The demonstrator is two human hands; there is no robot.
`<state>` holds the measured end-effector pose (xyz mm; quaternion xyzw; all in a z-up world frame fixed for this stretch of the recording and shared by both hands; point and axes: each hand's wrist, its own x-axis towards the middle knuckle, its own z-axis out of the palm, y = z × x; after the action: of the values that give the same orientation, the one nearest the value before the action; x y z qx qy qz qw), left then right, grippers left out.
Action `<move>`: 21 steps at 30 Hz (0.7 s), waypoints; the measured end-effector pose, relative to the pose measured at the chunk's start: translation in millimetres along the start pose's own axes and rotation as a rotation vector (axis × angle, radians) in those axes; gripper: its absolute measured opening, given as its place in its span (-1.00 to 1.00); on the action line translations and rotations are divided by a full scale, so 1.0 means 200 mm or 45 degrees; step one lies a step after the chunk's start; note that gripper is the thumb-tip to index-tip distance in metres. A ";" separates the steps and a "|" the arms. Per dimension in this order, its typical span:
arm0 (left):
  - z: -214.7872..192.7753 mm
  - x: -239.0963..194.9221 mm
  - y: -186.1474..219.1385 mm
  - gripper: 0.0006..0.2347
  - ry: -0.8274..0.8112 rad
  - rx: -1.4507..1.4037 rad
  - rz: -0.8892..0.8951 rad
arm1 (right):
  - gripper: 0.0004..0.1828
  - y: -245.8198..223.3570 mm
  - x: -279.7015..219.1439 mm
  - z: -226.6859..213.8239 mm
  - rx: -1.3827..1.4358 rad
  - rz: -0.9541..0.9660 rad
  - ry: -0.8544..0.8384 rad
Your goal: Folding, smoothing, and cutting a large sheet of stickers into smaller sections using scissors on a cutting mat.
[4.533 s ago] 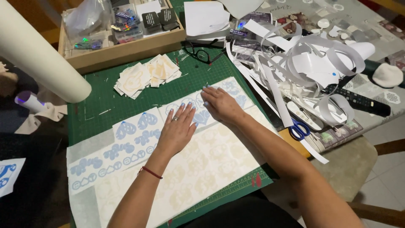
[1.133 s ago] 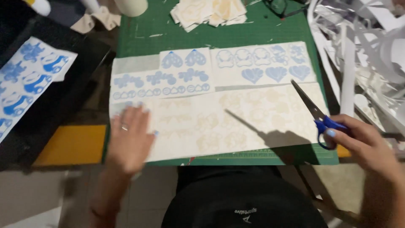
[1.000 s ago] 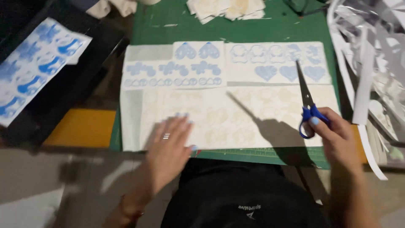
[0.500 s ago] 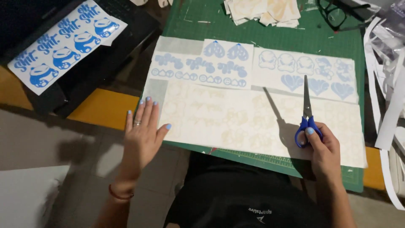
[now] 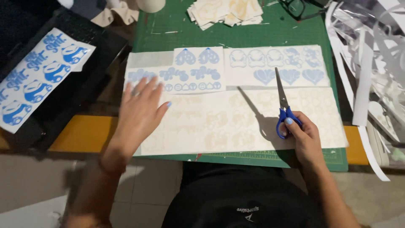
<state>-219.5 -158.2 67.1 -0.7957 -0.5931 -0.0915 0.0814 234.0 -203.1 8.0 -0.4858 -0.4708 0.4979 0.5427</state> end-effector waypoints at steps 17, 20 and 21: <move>0.55 1.25 0.14 -0.72 -0.403 -0.147 0.070 | -0.78 -0.05 0.01 -0.04 0.085 0.132 0.025; 0.49 1.29 0.15 -0.67 -0.505 -0.087 0.025 | -0.79 -0.03 0.02 -0.04 0.130 0.119 0.014; 0.48 1.31 0.16 -0.60 -0.561 -0.113 -0.025 | -0.79 -0.01 0.02 -0.05 0.160 0.111 0.009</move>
<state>-111.6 99.6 37.5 -0.7935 -0.5997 0.0575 -0.0861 243.7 -198.9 10.3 -0.4725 -0.4151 0.5478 0.5517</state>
